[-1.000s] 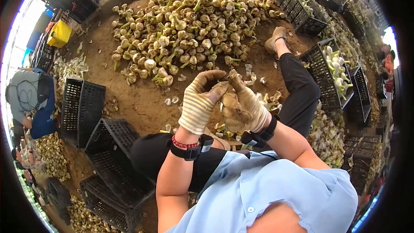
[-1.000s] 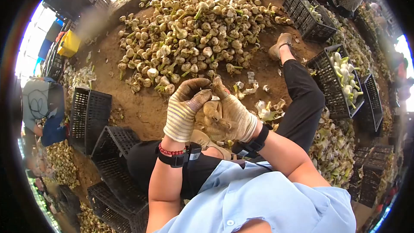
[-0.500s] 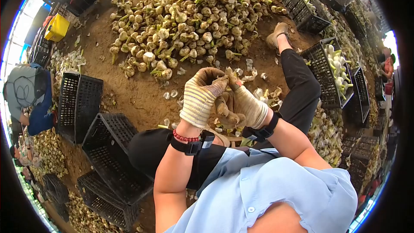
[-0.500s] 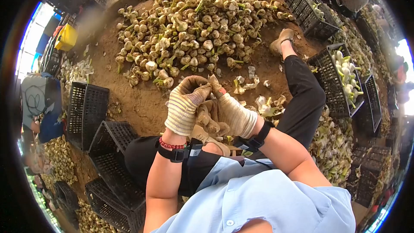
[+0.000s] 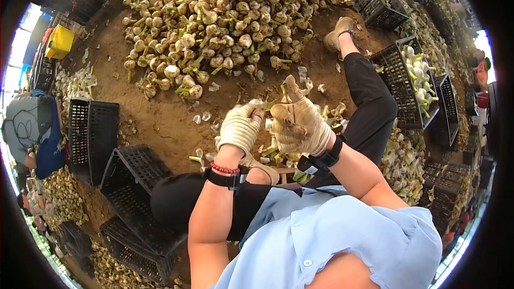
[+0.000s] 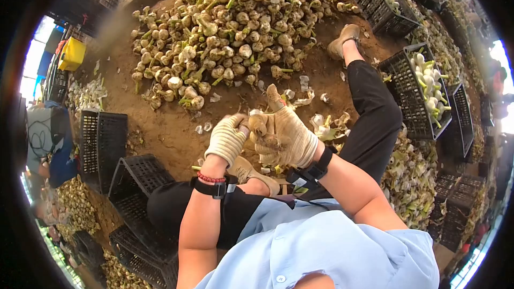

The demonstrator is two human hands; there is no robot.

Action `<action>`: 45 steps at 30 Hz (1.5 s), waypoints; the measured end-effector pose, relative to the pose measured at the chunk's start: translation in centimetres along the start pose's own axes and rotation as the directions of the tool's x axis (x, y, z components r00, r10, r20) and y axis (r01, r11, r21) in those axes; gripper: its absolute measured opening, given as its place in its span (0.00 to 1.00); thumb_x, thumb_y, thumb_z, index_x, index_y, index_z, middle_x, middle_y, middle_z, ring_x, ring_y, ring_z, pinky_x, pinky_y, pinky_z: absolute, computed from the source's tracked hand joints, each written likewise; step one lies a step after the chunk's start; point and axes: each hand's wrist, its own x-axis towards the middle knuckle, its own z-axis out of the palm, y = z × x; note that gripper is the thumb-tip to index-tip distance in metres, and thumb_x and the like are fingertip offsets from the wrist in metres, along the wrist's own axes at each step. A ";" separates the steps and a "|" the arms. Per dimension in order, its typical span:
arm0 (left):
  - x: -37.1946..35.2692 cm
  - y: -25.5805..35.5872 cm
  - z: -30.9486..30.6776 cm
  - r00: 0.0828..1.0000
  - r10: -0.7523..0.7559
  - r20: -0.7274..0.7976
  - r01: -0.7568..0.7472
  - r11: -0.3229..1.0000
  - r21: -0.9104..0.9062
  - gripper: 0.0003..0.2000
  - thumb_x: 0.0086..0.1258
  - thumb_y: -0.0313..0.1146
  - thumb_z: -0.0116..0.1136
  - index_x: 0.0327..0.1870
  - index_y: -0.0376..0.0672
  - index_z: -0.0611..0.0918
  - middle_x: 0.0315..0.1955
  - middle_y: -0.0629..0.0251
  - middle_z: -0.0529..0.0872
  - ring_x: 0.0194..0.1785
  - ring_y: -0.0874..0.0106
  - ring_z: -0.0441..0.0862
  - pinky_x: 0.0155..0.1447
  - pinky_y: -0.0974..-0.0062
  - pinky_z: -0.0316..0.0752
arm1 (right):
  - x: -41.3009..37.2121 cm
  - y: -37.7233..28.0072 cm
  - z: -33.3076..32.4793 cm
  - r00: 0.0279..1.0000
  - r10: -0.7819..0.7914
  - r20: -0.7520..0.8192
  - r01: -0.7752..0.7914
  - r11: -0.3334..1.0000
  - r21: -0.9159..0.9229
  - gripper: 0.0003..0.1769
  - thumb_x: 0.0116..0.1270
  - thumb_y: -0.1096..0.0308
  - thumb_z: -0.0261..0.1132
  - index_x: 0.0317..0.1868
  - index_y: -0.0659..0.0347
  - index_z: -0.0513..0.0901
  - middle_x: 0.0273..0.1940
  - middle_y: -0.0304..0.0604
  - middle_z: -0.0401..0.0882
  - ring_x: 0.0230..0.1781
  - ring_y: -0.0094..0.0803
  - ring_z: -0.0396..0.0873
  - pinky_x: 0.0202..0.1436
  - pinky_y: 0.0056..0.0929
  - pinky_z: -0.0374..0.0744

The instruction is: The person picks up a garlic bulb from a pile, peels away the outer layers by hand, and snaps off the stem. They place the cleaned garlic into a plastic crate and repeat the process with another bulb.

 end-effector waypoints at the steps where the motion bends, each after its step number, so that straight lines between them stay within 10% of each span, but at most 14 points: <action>1: 0.1 0.2 0.4 0.981 0.122 -0.148 -0.120 0.992 0.025 0.11 0.63 0.23 0.64 0.46 0.40 0.85 0.40 0.52 0.85 0.41 0.56 0.84 0.46 0.67 0.79 | 0.0 -0.4 -0.6 1.000 0.002 -0.003 -0.002 1.000 0.010 0.45 0.64 0.20 0.46 0.29 0.59 0.82 0.17 0.39 0.77 0.07 0.29 0.64 0.12 0.29 0.60; 5: 1.7 -0.1 0.4 0.984 0.126 -0.125 -0.163 0.920 -0.356 0.13 0.66 0.17 0.58 0.50 0.40 0.83 0.39 0.63 0.86 0.38 0.74 0.80 0.45 0.75 0.80 | 0.4 -1.5 -1.6 0.999 -0.010 -0.047 0.012 0.999 0.039 0.44 0.65 0.21 0.45 0.31 0.57 0.83 0.19 0.40 0.78 0.09 0.27 0.65 0.13 0.27 0.61; 9: 2.0 1.1 0.6 0.986 -0.126 0.109 0.163 0.862 -0.480 0.09 0.71 0.25 0.61 0.50 0.42 0.85 0.37 0.61 0.87 0.36 0.78 0.79 0.43 0.77 0.76 | 0.6 -2.2 -2.7 1.000 0.003 -0.018 0.001 0.985 0.173 0.44 0.67 0.22 0.44 0.31 0.58 0.82 0.20 0.41 0.79 0.11 0.27 0.66 0.15 0.25 0.62; 17: 2.5 2.4 -1.0 0.974 -0.111 0.197 0.225 0.564 -0.794 0.13 0.66 0.26 0.68 0.50 0.35 0.85 0.41 0.63 0.89 0.42 0.76 0.85 0.47 0.78 0.81 | 1.8 -1.4 -3.5 0.986 0.053 -0.160 -0.061 0.997 -0.043 0.46 0.63 0.19 0.46 0.31 0.59 0.82 0.22 0.41 0.80 0.16 0.27 0.74 0.15 0.25 0.69; 19: 2.3 2.3 -1.2 0.972 -0.139 0.191 0.236 0.567 -0.789 0.13 0.65 0.25 0.68 0.50 0.34 0.85 0.40 0.62 0.89 0.42 0.76 0.85 0.47 0.78 0.81 | 2.5 -1.0 -2.4 0.880 0.001 -0.475 0.029 0.998 0.055 0.42 0.62 0.21 0.51 0.31 0.58 0.83 0.21 0.40 0.81 0.17 0.29 0.77 0.16 0.25 0.73; 27: 2.5 -0.1 -1.0 0.970 -0.176 0.170 0.244 0.639 -0.730 0.09 0.63 0.22 0.66 0.44 0.35 0.84 0.39 0.62 0.87 0.40 0.75 0.83 0.46 0.76 0.81 | 2.8 -1.1 -4.4 0.918 0.119 -0.379 -0.225 0.943 -0.247 0.42 0.63 0.23 0.53 0.44 0.58 0.83 0.29 0.40 0.84 0.23 0.28 0.81 0.26 0.23 0.81; 29: 3.3 -1.5 -0.7 0.987 -0.100 -0.124 0.086 0.990 -0.109 0.11 0.57 0.21 0.67 0.42 0.38 0.84 0.43 0.57 0.85 0.44 0.69 0.84 0.48 0.72 0.80 | 3.6 -2.9 -4.6 0.949 0.196 -0.246 -0.270 0.907 -0.322 0.39 0.67 0.26 0.51 0.46 0.57 0.84 0.31 0.39 0.85 0.24 0.25 0.80 0.26 0.20 0.78; 31: 3.9 -3.5 0.2 0.977 -0.140 -0.163 0.106 0.975 -0.196 0.16 0.57 0.20 0.65 0.48 0.40 0.83 0.45 0.56 0.84 0.47 0.65 0.83 0.52 0.70 0.79 | 5.6 -6.2 -5.6 0.960 -0.111 -0.257 -0.138 0.610 -0.780 0.37 0.72 0.29 0.49 0.45 0.58 0.84 0.33 0.37 0.85 0.25 0.23 0.79 0.25 0.19 0.74; 33: 4.0 -5.1 0.6 0.949 -0.226 -0.222 0.131 0.918 -0.373 0.25 0.56 0.17 0.62 0.59 0.42 0.80 0.49 0.54 0.83 0.54 0.59 0.80 0.59 0.66 0.76 | 10.0 -10.8 -6.2 0.835 -0.354 -0.421 -0.205 0.509 -0.836 0.25 0.73 0.47 0.63 0.51 0.62 0.82 0.36 0.39 0.85 0.33 0.23 0.80 0.35 0.21 0.76; 36: 4.0 -5.2 0.3 0.954 -0.298 -0.027 0.247 0.836 -0.490 0.18 0.65 0.20 0.62 0.57 0.39 0.82 0.50 0.54 0.85 0.44 0.71 0.81 0.50 0.76 0.77 | 16.4 -18.8 -13.3 0.687 -0.726 0.010 -0.477 -0.463 -0.747 0.32 0.63 0.64 0.72 0.66 0.61 0.72 0.62 0.57 0.74 0.64 0.49 0.72 0.70 0.41 0.70; 39: 4.4 -5.3 0.3 0.870 -0.491 0.050 0.415 0.672 -0.613 0.11 0.69 0.33 0.67 0.46 0.35 0.86 0.43 0.59 0.85 0.33 0.78 0.78 0.36 0.79 0.74 | 19.8 -22.2 -12.5 0.667 -0.733 -0.136 -0.707 -0.564 -0.427 0.38 0.61 0.67 0.72 0.71 0.56 0.67 0.70 0.54 0.65 0.70 0.56 0.64 0.72 0.49 0.69; 41: 4.5 -6.5 0.6 0.924 -0.356 -0.138 0.263 0.855 -0.446 0.13 0.70 0.37 0.67 0.46 0.35 0.86 0.40 0.61 0.83 0.31 0.76 0.77 0.32 0.76 0.72 | 21.4 -23.6 -14.2 0.710 -0.693 -0.130 -0.702 -0.678 -0.219 0.34 0.60 0.68 0.72 0.67 0.59 0.71 0.68 0.54 0.68 0.67 0.55 0.68 0.69 0.48 0.72; 45: 5.0 -6.2 0.8 0.915 -0.374 -0.150 0.210 0.761 -0.613 0.15 0.71 0.37 0.65 0.48 0.33 0.84 0.43 0.62 0.81 0.37 0.77 0.78 0.39 0.77 0.76 | 20.2 -22.3 -12.6 0.712 -0.691 -0.124 -0.698 -0.675 -0.239 0.25 0.59 0.76 0.68 0.59 0.60 0.77 0.60 0.54 0.74 0.61 0.52 0.74 0.63 0.45 0.76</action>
